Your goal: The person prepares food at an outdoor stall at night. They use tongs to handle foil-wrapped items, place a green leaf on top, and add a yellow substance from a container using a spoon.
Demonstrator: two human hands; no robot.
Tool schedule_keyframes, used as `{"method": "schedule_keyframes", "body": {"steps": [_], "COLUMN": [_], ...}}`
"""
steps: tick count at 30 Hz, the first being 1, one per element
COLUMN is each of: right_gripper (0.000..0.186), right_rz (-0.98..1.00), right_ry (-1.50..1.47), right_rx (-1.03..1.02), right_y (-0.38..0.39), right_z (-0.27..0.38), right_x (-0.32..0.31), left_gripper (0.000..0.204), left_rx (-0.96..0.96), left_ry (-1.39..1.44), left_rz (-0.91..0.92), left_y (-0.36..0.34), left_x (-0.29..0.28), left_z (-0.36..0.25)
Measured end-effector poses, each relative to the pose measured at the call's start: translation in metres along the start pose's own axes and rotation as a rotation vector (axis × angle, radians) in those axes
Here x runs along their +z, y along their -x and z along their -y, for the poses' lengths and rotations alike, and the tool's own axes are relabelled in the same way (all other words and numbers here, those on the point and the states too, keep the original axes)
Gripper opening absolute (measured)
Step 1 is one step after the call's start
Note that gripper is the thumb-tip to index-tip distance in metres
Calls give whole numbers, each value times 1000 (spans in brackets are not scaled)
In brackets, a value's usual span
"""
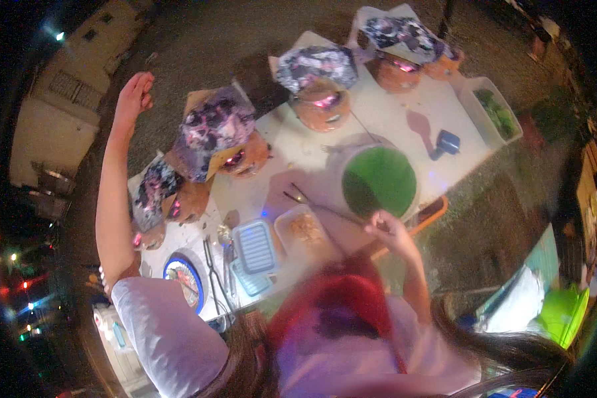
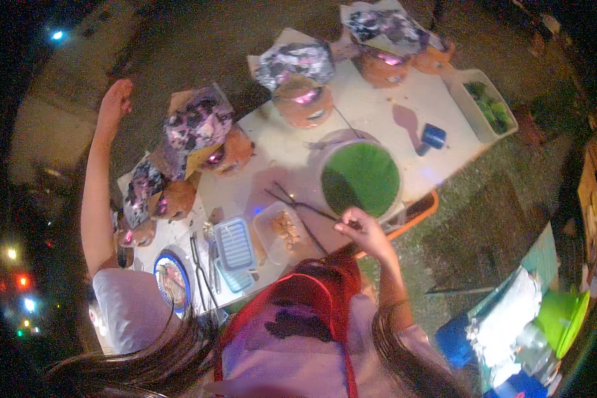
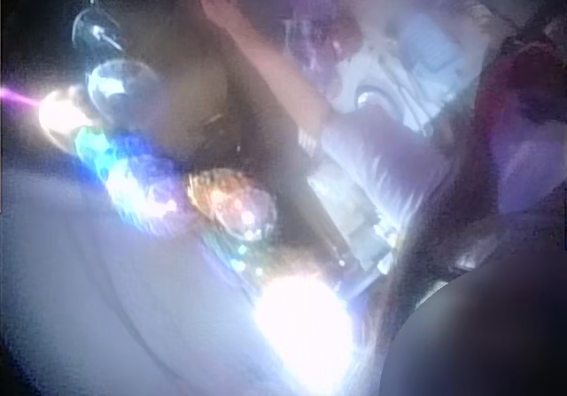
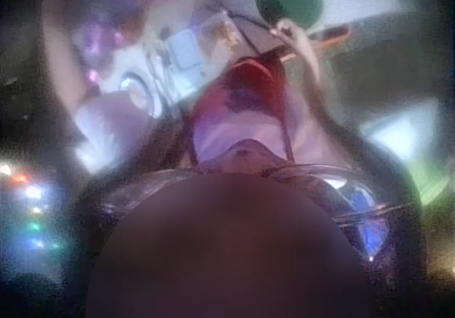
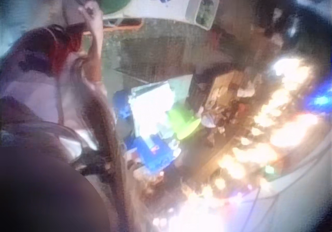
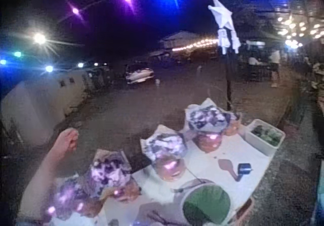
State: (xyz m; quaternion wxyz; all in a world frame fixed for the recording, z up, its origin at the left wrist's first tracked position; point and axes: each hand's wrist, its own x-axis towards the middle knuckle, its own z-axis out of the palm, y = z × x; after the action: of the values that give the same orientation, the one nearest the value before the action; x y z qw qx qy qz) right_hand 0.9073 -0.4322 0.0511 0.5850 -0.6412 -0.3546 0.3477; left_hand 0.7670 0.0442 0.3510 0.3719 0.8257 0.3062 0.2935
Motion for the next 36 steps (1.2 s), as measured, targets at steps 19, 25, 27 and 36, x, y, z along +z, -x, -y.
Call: {"method": "schedule_keyframes", "body": {"steps": [19, 25, 27, 36], "right_gripper": [19, 8, 8, 15], "right_rz": [1, 35, 94, 529], "right_ry": [-634, -678, -794, -631], "right_rx": [211, 583, 652, 571], "right_y": [-28, -57, -70, -136], "right_z": [-7, -46, -60, -23], "right_x": [-32, -30, -27, 35], "left_gripper": [41, 40, 40, 28], "left_rx": [22, 213, 58, 577], "left_ry": [80, -111, -54, 1479], "left_rz": [-35, -296, -355, -1049], "left_y": [12, 104, 168, 444], "left_x": [-8, -13, -34, -154], "left_z": [79, 51, 25, 27]}}
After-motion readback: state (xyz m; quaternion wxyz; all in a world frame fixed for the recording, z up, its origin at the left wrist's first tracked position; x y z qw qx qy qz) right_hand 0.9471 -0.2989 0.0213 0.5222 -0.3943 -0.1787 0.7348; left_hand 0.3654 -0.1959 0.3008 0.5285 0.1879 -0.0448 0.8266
